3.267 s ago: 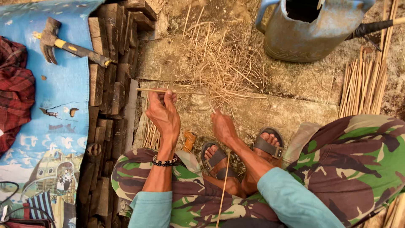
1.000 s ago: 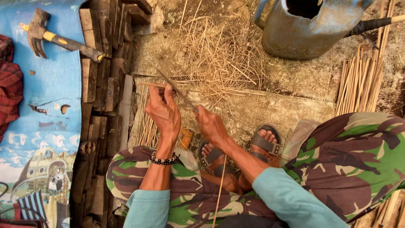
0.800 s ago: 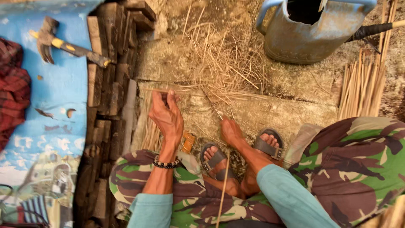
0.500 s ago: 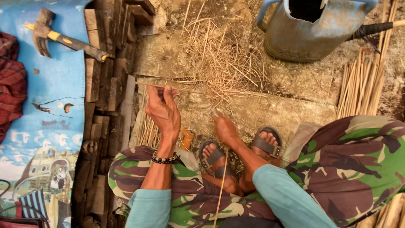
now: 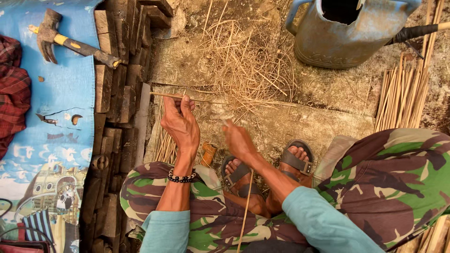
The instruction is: The person sits on the ground and whittles the ends of thin bamboo sticks with a knife, pointing each stick one at a time and setting finished sticks aside. They then gather the finished sticks into a bundle and carry it through rows of potted plants in the nursery.
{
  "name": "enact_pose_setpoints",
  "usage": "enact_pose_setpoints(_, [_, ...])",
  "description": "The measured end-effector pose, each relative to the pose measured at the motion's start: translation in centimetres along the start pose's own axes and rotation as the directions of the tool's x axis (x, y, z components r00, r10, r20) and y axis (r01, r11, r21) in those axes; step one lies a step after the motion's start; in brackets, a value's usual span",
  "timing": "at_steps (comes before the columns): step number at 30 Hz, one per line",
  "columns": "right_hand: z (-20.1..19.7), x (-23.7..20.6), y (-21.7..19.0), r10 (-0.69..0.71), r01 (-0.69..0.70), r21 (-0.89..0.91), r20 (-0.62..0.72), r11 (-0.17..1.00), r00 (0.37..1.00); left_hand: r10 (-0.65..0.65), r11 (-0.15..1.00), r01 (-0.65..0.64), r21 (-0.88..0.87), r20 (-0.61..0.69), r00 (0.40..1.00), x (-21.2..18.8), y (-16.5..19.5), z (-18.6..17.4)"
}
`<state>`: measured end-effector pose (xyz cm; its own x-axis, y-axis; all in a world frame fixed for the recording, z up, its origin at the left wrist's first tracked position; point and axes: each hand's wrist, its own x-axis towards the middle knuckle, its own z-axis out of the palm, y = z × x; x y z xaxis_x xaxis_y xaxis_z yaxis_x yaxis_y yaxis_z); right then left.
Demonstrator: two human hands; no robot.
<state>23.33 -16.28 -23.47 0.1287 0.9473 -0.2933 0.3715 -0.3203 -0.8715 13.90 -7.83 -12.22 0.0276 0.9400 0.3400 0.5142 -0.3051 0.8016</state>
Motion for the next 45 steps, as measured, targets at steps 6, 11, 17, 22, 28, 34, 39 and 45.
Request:
enact_pose_setpoints(6, [0.3,0.0,1.1,-0.163,0.147,-0.162,-0.094,0.976,0.982,0.003,1.0,-0.003,0.007,0.019,1.0,0.0,0.2,0.2])
enact_pose_setpoints(11, [0.9,0.2,2.3,0.029,-0.032,-0.118,-0.027,0.992,0.999,0.006,0.999,-0.006,-0.042,-0.004,1.0,0.0,-0.4,0.3])
enact_pose_setpoints(17, [0.2,0.0,3.7,-0.024,0.001,-0.302,-0.073,0.953,0.997,0.053,0.998,-0.053,-0.031,0.0,0.999,-0.1,-0.8,0.4])
enact_pose_setpoints(22, [0.0,-0.3,4.1,0.431,-0.415,0.239,-0.014,0.878,0.902,0.001,1.0,-0.002,-0.011,-0.033,0.999,0.0,-0.6,0.4])
enact_pose_setpoints(28, [-0.2,-0.1,5.4,0.056,-0.064,-0.227,-0.04,0.972,0.998,0.049,0.997,-0.049,0.055,0.008,0.999,0.1,0.1,0.0])
enact_pose_setpoints(34, [-0.6,-0.1,3.1,0.249,-0.248,-0.058,0.015,0.967,0.968,-0.099,0.982,0.093,0.162,0.031,0.995,0.3,0.9,-0.1])
enact_pose_setpoints(39, [1.0,-0.2,-0.7,-0.055,0.056,0.048,-0.029,0.997,0.998,-0.024,1.0,0.024,-0.019,-0.008,1.0,0.1,0.5,0.2])
enact_pose_setpoints(45, [2.0,0.4,2.4,0.197,-0.199,0.277,0.036,0.94,0.98,0.007,1.0,-0.006,0.016,-0.024,1.0,-0.2,0.0,0.5])
